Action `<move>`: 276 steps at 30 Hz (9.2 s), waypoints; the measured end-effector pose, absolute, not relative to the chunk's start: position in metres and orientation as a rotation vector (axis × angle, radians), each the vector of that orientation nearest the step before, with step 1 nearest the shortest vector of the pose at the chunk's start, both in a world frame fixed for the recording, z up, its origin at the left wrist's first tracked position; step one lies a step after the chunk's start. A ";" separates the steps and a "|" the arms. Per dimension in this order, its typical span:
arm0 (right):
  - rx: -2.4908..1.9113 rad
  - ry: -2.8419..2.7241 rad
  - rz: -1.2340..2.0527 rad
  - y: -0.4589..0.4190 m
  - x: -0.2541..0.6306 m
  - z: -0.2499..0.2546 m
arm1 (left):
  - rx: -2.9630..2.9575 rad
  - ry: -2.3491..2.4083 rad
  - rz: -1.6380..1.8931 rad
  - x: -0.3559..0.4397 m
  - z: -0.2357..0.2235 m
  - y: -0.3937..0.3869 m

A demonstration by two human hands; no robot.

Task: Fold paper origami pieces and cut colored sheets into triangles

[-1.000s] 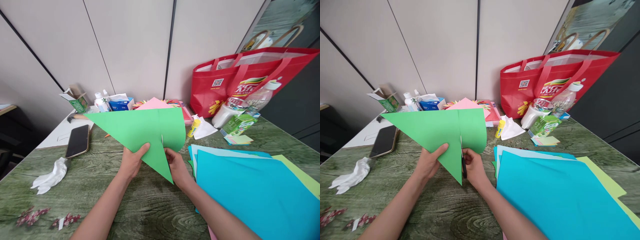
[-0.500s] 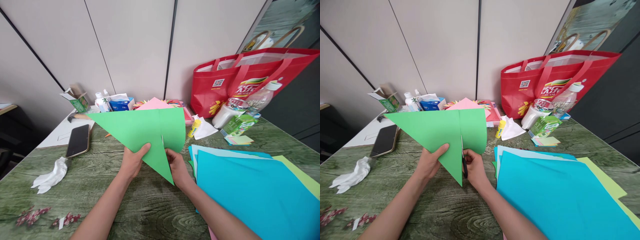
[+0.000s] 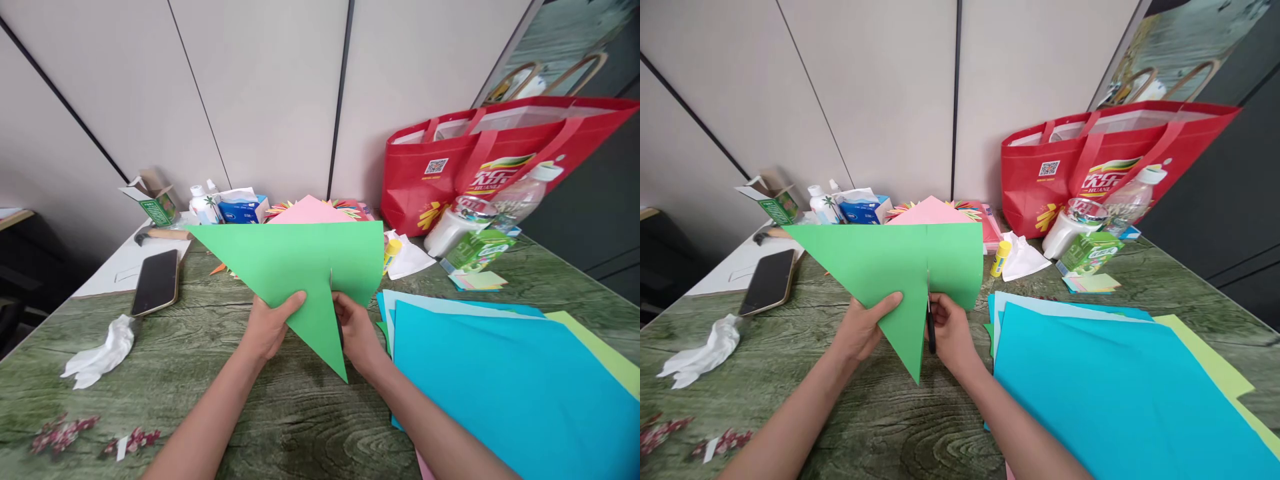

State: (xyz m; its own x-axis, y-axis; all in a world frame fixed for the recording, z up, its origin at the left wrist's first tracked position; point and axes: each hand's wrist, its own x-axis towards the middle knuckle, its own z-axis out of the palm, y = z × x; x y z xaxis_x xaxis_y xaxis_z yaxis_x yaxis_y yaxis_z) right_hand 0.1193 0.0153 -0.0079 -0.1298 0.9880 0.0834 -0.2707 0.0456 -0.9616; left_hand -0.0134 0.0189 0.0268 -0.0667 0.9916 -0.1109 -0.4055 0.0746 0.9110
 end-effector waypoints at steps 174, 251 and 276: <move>-0.916 -1.126 1.345 0.021 0.137 0.005 | 0.985 1.158 1.514 -0.021 0.038 0.020; -0.978 -0.942 1.276 0.020 0.137 0.012 | 1.271 1.193 1.383 -0.030 0.023 0.017; -1.776 -1.692 0.145 0.026 0.138 -0.028 | 1.631 1.979 0.997 -0.103 -0.001 0.056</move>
